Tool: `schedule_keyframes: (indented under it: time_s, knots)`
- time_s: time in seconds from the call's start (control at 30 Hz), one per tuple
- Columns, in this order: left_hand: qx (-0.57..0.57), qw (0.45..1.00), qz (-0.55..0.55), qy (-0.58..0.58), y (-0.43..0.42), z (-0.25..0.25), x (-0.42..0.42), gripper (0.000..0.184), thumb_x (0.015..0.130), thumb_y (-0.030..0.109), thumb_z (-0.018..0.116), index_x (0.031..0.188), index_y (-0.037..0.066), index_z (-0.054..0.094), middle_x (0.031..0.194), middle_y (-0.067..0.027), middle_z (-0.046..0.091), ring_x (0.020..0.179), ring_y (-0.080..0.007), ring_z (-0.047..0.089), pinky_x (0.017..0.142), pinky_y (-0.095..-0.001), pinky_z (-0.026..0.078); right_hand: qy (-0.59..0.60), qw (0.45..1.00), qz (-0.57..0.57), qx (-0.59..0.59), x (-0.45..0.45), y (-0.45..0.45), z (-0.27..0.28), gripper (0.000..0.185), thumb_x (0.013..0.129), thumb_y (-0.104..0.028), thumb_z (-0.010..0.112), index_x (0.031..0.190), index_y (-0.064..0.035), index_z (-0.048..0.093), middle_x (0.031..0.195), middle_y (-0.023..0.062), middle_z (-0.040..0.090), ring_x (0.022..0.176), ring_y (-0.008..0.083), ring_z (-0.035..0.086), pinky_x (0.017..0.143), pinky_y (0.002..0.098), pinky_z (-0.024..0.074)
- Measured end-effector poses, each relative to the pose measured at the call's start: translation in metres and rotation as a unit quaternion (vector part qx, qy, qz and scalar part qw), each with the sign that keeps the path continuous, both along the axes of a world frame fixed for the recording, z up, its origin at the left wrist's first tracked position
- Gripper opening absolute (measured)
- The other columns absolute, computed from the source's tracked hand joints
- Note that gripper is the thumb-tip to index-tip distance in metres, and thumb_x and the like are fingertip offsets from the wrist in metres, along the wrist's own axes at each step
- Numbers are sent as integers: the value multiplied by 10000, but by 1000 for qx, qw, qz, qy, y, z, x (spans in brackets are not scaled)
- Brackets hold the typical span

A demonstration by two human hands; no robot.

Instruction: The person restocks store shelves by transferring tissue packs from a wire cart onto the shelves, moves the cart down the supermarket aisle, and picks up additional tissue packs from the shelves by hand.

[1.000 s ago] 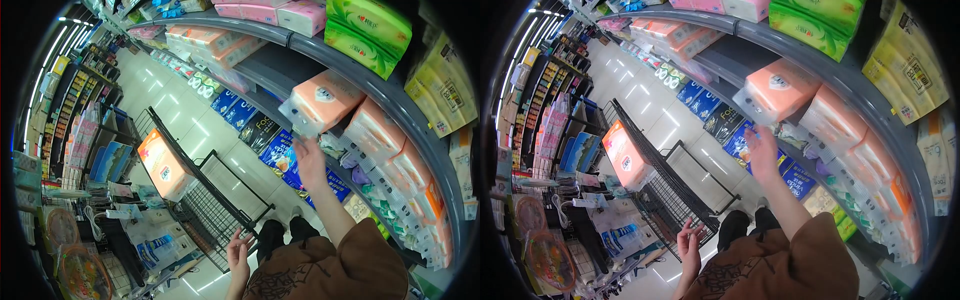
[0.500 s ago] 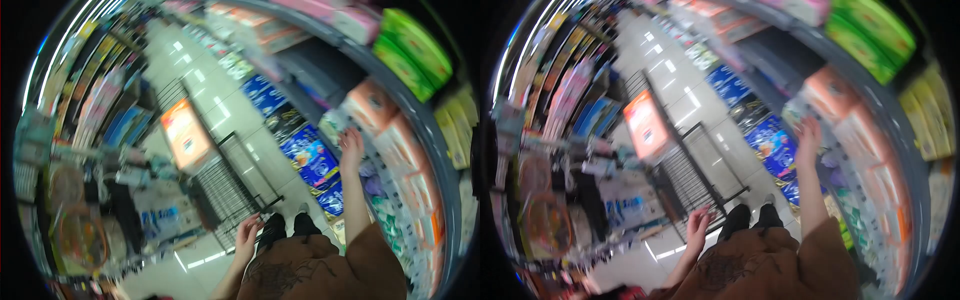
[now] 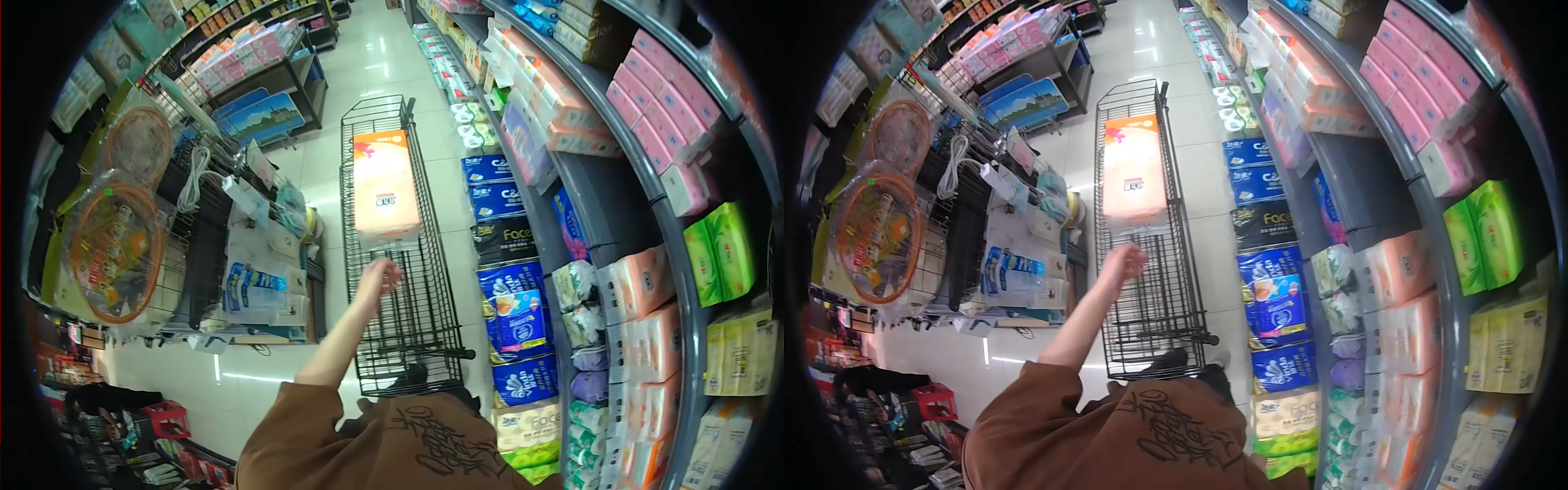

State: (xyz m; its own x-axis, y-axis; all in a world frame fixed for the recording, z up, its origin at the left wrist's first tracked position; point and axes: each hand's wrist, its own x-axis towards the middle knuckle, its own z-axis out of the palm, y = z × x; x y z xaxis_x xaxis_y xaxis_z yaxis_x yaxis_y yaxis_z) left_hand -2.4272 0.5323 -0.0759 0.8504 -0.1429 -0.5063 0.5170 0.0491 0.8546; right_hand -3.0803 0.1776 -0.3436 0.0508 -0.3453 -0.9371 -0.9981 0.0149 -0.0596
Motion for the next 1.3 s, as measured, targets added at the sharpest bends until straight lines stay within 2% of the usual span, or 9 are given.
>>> schedule_keyframes:
  time_s: [0.2,0.37,0.57,0.7,0.8,0.87,0.93,1.2,1.3]
  knots:
    - [-96,984,79,124,2,-16,74,746,858,723,509,1175,49,539,1066,-84,626,891,-214,596,799,-354,476,-153,931,-332,-6,29,33,35,301,873,-221,507,1104,-29,528,923,137,592,756,283,631,609,384,522]
    - [-104,991,86,-26,4,-71,111,413,966,518,519,1053,120,579,739,26,568,590,-80,492,578,-213,399,-293,890,-347,-40,161,86,86,386,866,-99,571,1242,-25,521,981,127,657,750,228,676,644,324,542]
    - [-85,950,163,-254,-9,80,59,222,1003,277,548,1070,66,535,677,-17,563,558,-88,523,572,-240,437,-459,847,-220,-153,256,92,185,284,961,-162,563,1199,-8,569,985,108,671,830,174,673,683,293,532]
    - [-50,936,160,-311,14,162,-19,463,1016,305,504,635,49,567,542,-13,538,504,-101,522,524,-220,403,-570,762,-214,-220,328,87,284,204,973,-133,556,1130,-8,595,931,58,655,812,127,636,685,249,484]
    - [-74,927,145,-338,17,181,-102,552,1010,311,478,1368,-89,353,812,-94,619,468,-87,494,393,-228,360,-637,732,-197,-140,377,115,357,245,987,-150,526,1161,13,583,935,103,657,778,158,630,686,280,500]
    - [160,827,89,-531,49,136,-147,591,997,307,447,1376,-137,358,1221,-257,576,1037,-316,622,911,-410,487,-651,745,-143,-5,395,141,378,322,999,-199,514,1257,-7,534,986,96,655,811,146,618,733,277,503]
    - [-39,862,-141,-486,77,86,-182,661,822,294,621,1315,-113,453,1319,-274,516,1241,-411,489,1097,-480,324,-625,771,-62,105,407,172,395,573,1019,-423,441,1430,-27,392,1276,137,557,1079,184,579,880,353,504]
    - [-9,787,-323,-525,45,122,-183,458,757,176,711,1152,-27,598,1105,-198,643,995,-375,650,873,-426,516,-520,665,-378,380,358,162,379,677,1009,-479,422,1479,-10,288,1470,175,408,1312,282,455,1082,429,400]
    - [-39,780,-328,-532,33,118,-184,278,765,132,703,1017,18,674,966,-156,689,853,-358,686,766,-416,551,-490,788,-257,269,342,164,380,644,965,-373,542,1449,0,338,1403,183,489,1267,280,507,1049,424,438]
